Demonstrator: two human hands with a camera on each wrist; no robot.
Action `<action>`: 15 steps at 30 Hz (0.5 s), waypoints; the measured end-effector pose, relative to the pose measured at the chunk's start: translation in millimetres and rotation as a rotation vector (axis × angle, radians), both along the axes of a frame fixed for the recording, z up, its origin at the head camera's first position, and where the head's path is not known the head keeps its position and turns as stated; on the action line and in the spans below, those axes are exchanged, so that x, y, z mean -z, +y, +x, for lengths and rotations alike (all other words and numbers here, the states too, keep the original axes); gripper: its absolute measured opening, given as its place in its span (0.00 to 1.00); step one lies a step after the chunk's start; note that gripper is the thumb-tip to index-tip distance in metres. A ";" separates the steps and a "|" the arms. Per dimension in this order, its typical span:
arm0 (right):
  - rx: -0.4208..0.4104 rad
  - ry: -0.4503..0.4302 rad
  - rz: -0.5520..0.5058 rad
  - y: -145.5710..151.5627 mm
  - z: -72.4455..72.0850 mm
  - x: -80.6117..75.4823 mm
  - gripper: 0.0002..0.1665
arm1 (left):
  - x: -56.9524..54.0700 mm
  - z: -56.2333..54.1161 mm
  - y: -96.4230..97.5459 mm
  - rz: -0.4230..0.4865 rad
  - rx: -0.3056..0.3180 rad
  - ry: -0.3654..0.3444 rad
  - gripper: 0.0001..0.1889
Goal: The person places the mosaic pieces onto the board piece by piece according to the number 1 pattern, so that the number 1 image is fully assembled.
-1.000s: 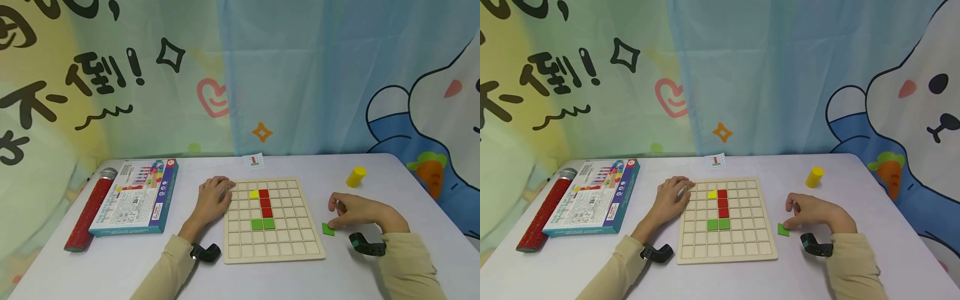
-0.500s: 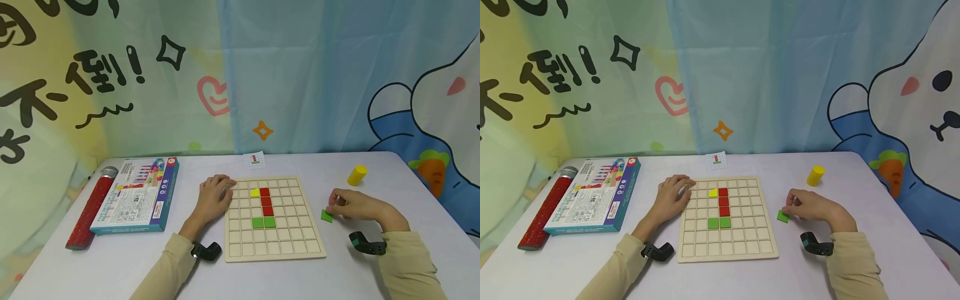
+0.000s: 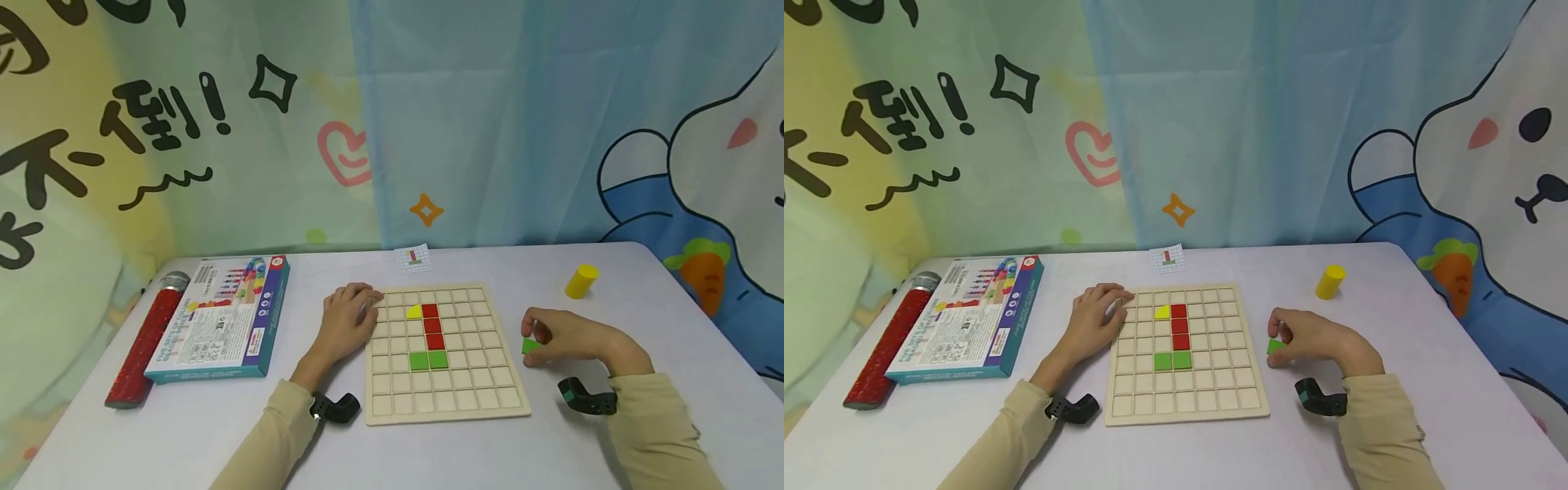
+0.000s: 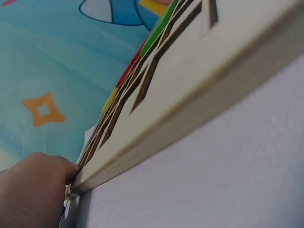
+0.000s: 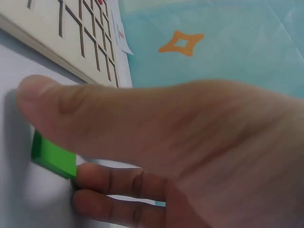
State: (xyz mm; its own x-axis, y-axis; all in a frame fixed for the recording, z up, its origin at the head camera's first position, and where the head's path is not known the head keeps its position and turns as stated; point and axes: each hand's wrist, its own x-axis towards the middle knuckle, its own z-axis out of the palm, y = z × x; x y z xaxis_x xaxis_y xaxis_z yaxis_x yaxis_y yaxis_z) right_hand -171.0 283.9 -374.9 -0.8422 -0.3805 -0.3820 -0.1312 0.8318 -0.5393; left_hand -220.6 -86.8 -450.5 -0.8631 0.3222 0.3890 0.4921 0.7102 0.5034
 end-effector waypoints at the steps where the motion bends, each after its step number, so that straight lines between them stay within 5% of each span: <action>1: -0.003 0.004 0.000 -0.8 0.0 0.4 0.25 | 0.3 0.1 -0.1 0.002 0.003 0.000 0.12; 15: -0.009 0.057 0.017 -2.1 -2.6 3.2 0.19 | 1.9 -1.3 -1.4 0.002 0.003 0.011 0.12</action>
